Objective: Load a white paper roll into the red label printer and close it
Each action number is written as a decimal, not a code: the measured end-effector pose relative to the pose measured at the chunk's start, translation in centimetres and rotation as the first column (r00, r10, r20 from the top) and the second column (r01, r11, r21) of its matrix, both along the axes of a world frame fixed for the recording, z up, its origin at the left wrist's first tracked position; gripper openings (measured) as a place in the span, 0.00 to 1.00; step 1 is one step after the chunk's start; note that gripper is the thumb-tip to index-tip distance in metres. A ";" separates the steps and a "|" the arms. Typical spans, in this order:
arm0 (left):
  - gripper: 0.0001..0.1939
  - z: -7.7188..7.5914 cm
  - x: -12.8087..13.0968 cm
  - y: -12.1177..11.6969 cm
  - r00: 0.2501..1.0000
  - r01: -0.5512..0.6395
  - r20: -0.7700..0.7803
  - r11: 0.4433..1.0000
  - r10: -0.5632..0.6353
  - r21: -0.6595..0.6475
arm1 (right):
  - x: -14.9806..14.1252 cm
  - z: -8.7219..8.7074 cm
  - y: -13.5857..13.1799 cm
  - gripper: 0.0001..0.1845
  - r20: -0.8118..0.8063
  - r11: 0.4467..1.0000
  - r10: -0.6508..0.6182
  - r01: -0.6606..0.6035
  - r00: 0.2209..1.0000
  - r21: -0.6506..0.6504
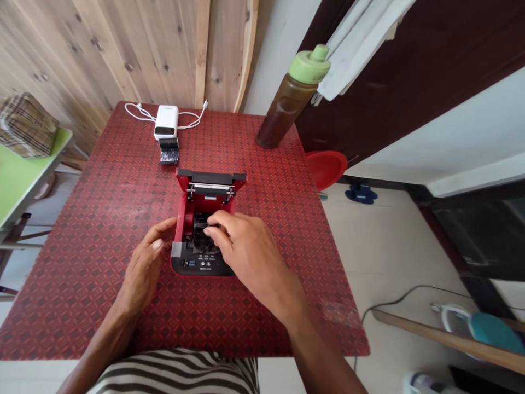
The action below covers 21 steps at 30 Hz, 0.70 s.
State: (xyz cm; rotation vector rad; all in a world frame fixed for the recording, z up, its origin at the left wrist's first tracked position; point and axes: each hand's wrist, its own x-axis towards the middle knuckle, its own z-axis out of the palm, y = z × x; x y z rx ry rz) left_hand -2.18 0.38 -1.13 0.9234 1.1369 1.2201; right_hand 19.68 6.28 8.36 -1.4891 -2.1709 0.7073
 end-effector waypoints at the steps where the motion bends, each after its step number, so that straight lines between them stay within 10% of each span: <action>1: 0.27 0.0 0.0 0.0 1.000 -0.005 -0.002 1.000 0.005 -0.003 | -0.5 0.2 0.7 0.07 0.118 0.999 0.034 -0.031 0.992 -0.021; 6: 0.28 0.0 0.0 -0.2 0.999 -0.034 -0.016 0.999 0.033 -0.025 | -3.2 0.1 3.5 0.09 0.562 0.982 0.187 -0.172 0.806 -0.079; 21: 0.23 0.0 -0.1 -0.5 0.999 -0.008 0.048 0.999 0.010 -0.050 | -3.3 0.6 3.3 0.06 0.606 0.994 0.067 -0.105 0.792 0.027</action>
